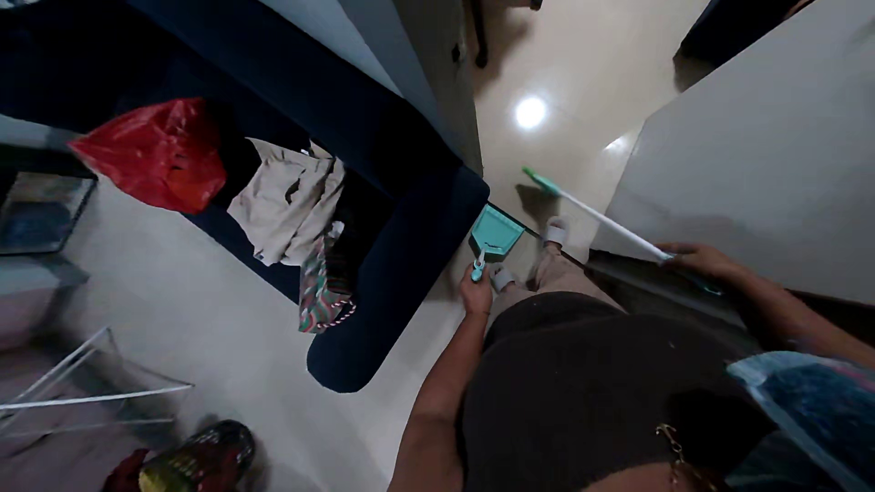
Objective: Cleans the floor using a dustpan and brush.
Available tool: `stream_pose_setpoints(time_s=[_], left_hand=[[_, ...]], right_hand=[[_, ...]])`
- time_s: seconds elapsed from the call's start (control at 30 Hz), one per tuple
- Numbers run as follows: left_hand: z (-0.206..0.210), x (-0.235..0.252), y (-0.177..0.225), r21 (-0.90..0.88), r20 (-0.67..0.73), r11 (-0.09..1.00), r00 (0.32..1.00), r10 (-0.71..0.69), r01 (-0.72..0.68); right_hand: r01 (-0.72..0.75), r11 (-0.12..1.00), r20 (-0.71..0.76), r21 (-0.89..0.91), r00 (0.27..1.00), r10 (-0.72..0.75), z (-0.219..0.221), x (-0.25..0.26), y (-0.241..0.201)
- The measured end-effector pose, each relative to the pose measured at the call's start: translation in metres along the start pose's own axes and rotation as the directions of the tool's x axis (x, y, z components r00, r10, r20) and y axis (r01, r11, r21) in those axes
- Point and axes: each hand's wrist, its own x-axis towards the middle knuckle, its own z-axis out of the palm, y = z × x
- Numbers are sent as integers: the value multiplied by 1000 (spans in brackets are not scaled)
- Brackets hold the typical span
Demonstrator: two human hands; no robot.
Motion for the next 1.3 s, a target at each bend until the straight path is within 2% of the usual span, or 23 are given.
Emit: stream_pose_setpoints(time_s=[0.1, 0.17, 0.27, 0.37, 0.43, 0.57, 0.73, 0.87, 0.97, 1.1, 1.2, 1.3], left_hand=[[-4, 5, 5, 36, 50, 999, 999, -4, 2], [-5, 7, 10, 74, 92, 997, 995, -38, 31], [-3, 12, 17, 107, 100, 993, 993, -65, 54], [3, 15, 24, 136, 92, 989, 994, -62, 49], [7, 14, 28, 143, 88, 988, 994, -63, 50], [9, 14, 27, 154, 89, 986, 993, -81, 67], [7, 7, 22, 137, 85, 990, 996, -42, 30], [9, -3, 13, 108, 60, 993, 997, 47, -53], [13, -4, 16, 168, 84, 985, 996, 33, -46], [17, -1, 19, 204, 103, 978, 995, 16, -36], [20, 3, 21, 197, 112, 980, 994, 12, -34], [14, 6, 22, 213, 93, 977, 996, 3, -23]], right_hand=[[-80, 989, -132, 121, 987, 95, 23, -2, 6], [-116, 972, -142, 205, 979, 147, 39, 21, 5], [-106, 986, -45, 125, 993, 112, 80, 38, -16], [12, 997, 110, -70, 994, -5, 127, 27, -39], [55, 996, 202, -69, 979, -40, 142, 18, -44], [-32, 984, 290, 174, 957, -20, 117, -10, -37], [19, 998, 116, 57, 993, -26, 81, -52, 16], [-117, 979, 12, 166, 993, 117, 84, -54, 36], [-201, 931, 80, 306, 980, 185, 104, -28, 38], [-194, 858, 201, 476, 973, 108, 120, -20, 32], [-240, 774, 292, 586, 954, 75, 89, -33, 43], [-182, 859, 190, 478, 977, 101, 59, -54, 39]])
